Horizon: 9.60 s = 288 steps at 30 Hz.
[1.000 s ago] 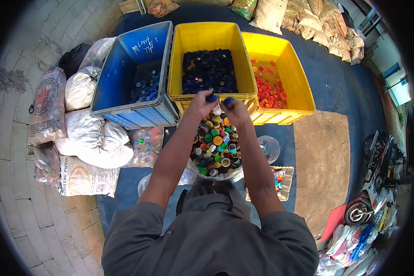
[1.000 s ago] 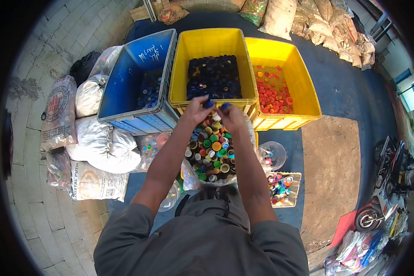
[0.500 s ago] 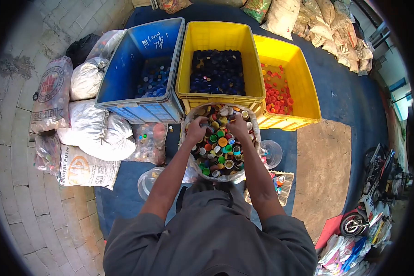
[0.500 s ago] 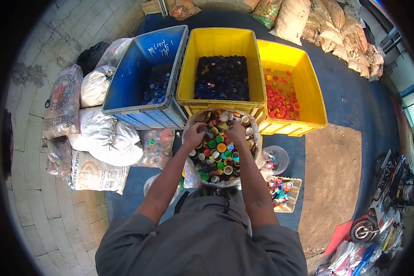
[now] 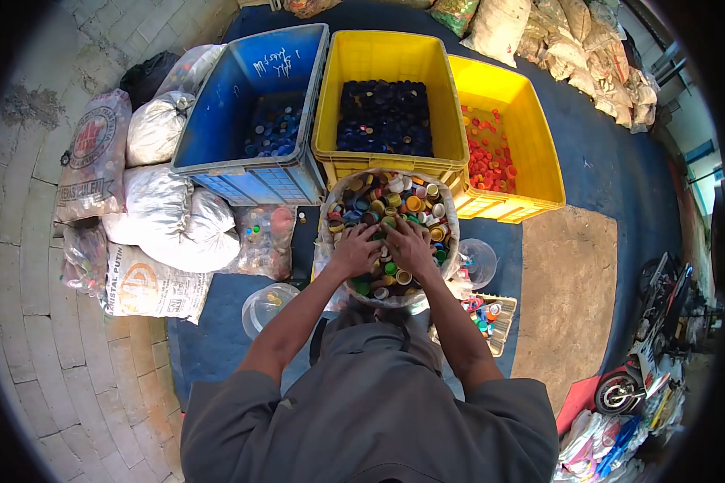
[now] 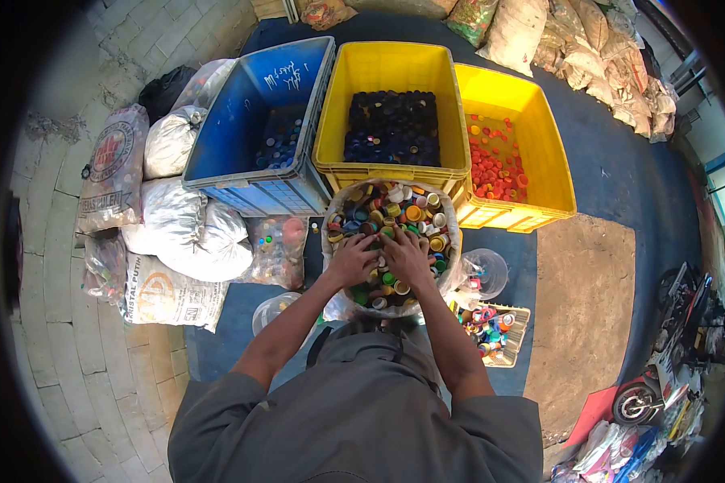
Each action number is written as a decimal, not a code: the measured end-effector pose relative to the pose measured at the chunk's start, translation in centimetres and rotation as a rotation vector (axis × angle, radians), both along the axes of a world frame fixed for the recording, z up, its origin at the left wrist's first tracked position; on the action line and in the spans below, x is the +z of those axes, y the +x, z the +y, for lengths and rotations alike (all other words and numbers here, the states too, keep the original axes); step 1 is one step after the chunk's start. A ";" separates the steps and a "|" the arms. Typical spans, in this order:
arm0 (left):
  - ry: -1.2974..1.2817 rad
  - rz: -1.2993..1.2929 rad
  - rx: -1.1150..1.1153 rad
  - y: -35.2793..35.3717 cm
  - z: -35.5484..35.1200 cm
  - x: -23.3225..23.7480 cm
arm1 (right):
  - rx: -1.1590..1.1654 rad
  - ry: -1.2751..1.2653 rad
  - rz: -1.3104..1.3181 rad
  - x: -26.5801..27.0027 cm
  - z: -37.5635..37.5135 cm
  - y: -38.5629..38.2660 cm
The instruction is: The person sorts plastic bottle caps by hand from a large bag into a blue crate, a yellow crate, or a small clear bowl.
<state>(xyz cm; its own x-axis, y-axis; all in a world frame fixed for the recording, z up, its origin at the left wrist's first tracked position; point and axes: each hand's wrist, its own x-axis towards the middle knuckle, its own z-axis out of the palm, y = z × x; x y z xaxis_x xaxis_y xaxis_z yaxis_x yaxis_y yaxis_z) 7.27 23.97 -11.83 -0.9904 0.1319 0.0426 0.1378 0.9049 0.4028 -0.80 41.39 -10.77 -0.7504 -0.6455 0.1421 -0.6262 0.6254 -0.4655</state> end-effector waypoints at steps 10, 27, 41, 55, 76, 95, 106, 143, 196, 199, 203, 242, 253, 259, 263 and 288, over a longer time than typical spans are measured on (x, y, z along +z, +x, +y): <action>0.170 0.225 0.291 2.1 -0.1 -0.5 | -0.276 0.062 0.020 -1.6 4.5 -1.0; 0.055 0.150 0.314 -4.6 2.5 0.2 | -0.274 0.079 0.021 -1.8 1.0 -1.6; 0.437 -0.155 0.591 -5.9 4.3 1.4 | -0.539 -0.164 -0.053 -0.4 3.3 -0.9; 2.248 -0.234 0.881 2.1 -1.2 2.1 | -0.227 -0.132 -0.112 -1.2 -2.0 -5.2; 0.312 -0.151 0.524 -7.9 -0.5 1.7 | -0.438 -1.273 -1.255 -0.5 4.3 -3.5; 1.216 -0.246 0.771 -6.8 -1.0 2.4 | -0.643 -1.275 -1.343 1.5 4.4 -1.0; 2.198 -0.440 0.946 0.9 -2.7 2.6 | -0.265 -0.377 -0.401 0.2 -2.8 -7.7; 1.729 -0.397 1.067 5.8 -1.6 1.6 | -0.082 -0.154 -0.399 2.0 -2.3 -2.6; 0.313 -0.194 -0.019 -5.1 2.0 -2.2 | -0.370 -1.702 -1.649 0.0 8.4 0.8; 0.372 -0.243 0.067 -4.3 2.4 -1.8 | -0.412 -1.790 -1.620 -0.2 7.8 0.7; 0.383 -0.411 0.216 -4.0 3.7 1.8 | -0.574 -1.665 -1.557 0.7 6.8 1.2; 1.154 -0.439 0.441 -1.8 4.1 5.2 | -0.184 -0.473 -0.149 3.3 2.2 3.5; 1.857 -0.703 0.567 0.6 2.3 5.2 | -0.202 -0.695 -0.686 2.8 -0.2 3.4; 1.901 -0.541 0.757 -0.2 1.8 4.3 | -0.385 -0.998 -0.792 3.3 0.3 2.5; 1.022 0.138 0.664 -1.2 3.1 1.9 | -0.534 -1.373 -1.163 3.1 3.7 1.5; 1.998 -0.517 0.582 0.9 0.5 3.2 | -0.449 0.169 -0.440 2.8 2.8 6.6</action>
<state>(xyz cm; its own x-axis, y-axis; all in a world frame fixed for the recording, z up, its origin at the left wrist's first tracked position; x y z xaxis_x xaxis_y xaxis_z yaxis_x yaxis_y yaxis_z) 8.17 24.44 -8.62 -0.8567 0.0204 -0.5155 -0.3348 -0.7823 0.5254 5.80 44.21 -8.00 -0.9172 -0.2424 -0.3162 -0.0603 0.8690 -0.4912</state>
